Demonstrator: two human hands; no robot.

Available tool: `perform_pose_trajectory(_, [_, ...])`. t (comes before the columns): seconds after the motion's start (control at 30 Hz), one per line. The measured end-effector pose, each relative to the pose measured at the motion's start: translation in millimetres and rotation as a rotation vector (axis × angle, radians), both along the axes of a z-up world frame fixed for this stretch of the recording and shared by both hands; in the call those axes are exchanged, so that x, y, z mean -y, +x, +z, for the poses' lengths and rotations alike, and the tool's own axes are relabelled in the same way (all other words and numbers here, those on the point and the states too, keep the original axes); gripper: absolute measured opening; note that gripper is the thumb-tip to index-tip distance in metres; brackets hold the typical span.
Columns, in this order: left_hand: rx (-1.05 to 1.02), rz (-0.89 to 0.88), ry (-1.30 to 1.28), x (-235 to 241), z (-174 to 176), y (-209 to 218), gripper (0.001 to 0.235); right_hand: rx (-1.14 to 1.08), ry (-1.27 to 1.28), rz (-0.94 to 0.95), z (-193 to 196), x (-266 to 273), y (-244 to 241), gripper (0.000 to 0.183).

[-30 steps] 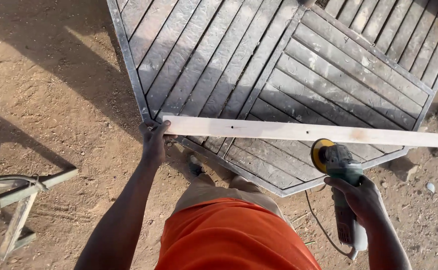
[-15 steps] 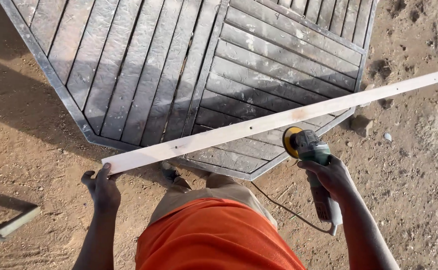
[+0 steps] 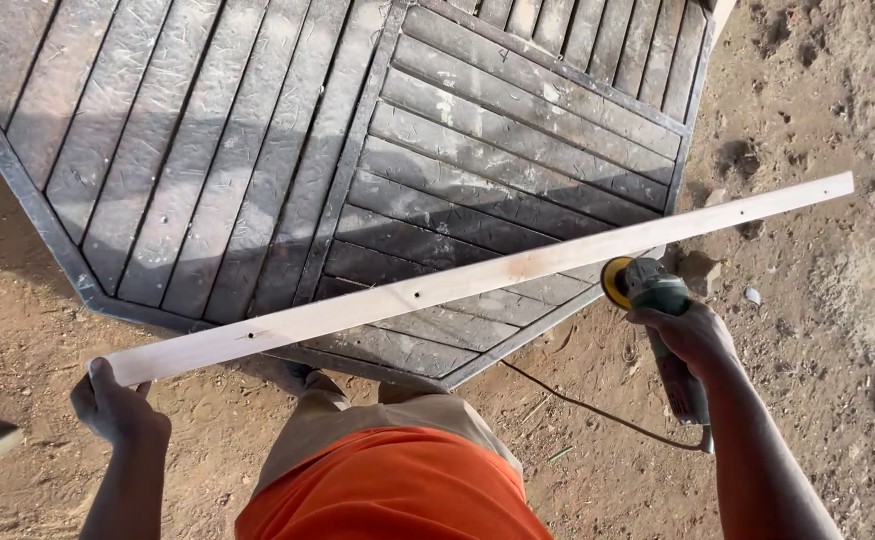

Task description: Sanding a wooden plank using an angle grinder with a sanding attachment to smooth the surfaces and edges.

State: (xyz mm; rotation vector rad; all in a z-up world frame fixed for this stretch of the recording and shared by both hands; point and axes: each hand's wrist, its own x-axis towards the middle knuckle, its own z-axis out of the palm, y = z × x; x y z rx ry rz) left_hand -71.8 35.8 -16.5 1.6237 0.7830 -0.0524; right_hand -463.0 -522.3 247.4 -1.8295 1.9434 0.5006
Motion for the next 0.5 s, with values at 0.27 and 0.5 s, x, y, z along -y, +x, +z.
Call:
perform_pose_trajectory(0.27, [0.176,0.151,0.033,-7.5,-45.8,-5.2,0.019,-0.093,-0.042,0.040,-59.5,171.5,-30.3,0.062])
perform_pose_trajectory(0.5, [0.041,0.189,-0.059,-1.9,-14.9,-10.2,0.015,-0.044,-0.012,0.108,-86.5,212.9,-29.5,0.066])
